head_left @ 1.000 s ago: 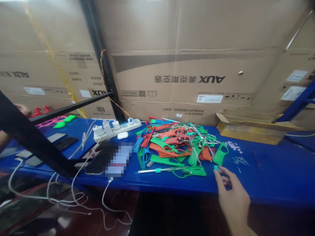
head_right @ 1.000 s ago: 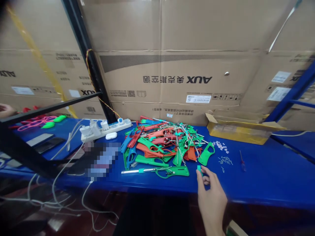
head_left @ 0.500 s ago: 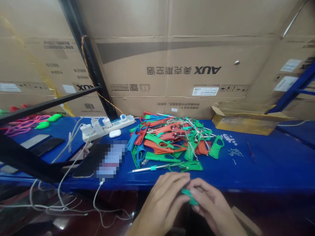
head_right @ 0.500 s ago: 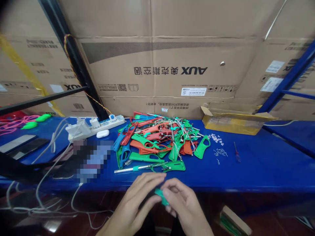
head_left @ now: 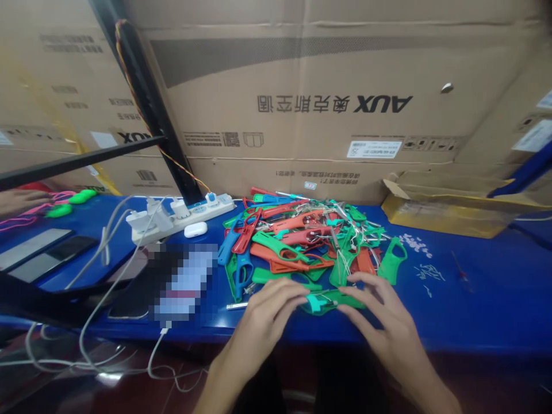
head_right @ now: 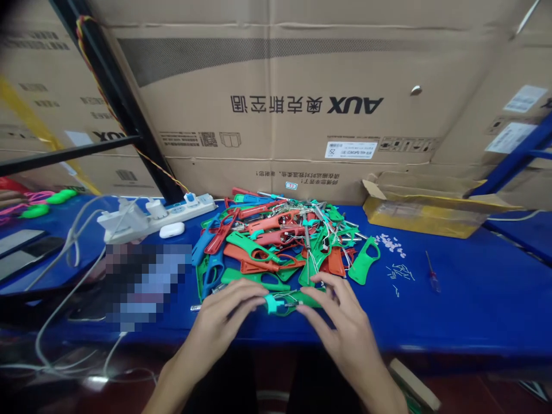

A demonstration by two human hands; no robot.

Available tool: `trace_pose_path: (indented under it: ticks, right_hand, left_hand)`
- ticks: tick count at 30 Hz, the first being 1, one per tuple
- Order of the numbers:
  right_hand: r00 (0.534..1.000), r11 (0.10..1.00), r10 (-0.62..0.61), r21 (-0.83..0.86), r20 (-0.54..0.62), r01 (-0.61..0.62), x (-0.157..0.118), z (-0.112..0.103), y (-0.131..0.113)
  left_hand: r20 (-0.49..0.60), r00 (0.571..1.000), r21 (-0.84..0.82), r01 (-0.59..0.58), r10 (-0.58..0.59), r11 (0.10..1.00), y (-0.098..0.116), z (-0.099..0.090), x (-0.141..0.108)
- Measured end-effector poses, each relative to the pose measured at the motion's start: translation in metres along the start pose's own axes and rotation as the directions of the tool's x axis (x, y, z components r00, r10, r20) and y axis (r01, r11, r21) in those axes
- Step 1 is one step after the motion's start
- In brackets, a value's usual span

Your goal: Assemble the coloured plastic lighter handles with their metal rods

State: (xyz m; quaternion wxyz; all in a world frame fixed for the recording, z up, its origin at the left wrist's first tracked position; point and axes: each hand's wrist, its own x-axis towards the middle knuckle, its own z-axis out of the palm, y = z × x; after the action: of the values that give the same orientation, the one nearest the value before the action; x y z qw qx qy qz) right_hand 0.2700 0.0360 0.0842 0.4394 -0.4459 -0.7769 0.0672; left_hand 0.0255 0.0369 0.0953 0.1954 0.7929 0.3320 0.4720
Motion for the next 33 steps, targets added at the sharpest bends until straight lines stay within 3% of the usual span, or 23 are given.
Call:
trace_pose_path:
  ticks: [2, 4, 10, 17, 24, 30, 33]
  right_hand:
    - [0.991, 0.989, -0.095, -0.104, 0.091, 0.104, -0.004, -0.007, 0.016]
    - [0.980, 0.982, -0.106, -0.135, 0.171, 0.130, -0.009, -0.010, 0.024]
    - [0.963, 0.974, -0.133, -0.149, 0.237, 0.171, -0.015, -0.006, 0.021]
    - [0.948, 0.982, -0.011, -0.174, 0.318, 0.070, -0.010, -0.007, 0.014]
    - [0.946, 0.995, -0.017, -0.084, 0.322, 0.046, -0.004, -0.007, 0.013]
    - [0.946, 1.000, 0.014, -0.024, 0.323, -0.007, -0.003, -0.008, 0.013]
    - [0.951, 1.000, 0.002, -0.022, 0.310, 0.004, -0.004, -0.007, 0.014]
  left_hand:
    - [0.029, 0.999, 0.024, 0.017, -0.017, 1.000, -0.003, 0.000, 0.003]
    - [0.051, 0.998, 0.069, 0.026, -0.030, 0.997, -0.004, 0.000, 0.003]
    - [0.116, 0.986, 0.182, 0.096, -0.119, 0.978, -0.001, 0.003, 0.000]
    - [0.103, 0.991, 0.270, 0.052, -0.082, 0.961, -0.002, 0.005, 0.003]
    - [0.169, 0.984, 0.400, -0.023, -0.050, 0.916, 0.002, 0.008, 0.008]
    - [0.131, 0.990, 0.436, -0.004, -0.059, 0.900, 0.003, 0.009, 0.009]
    - [0.162, 0.982, 0.452, 0.011, -0.094, 0.892, 0.005, 0.009, 0.012]
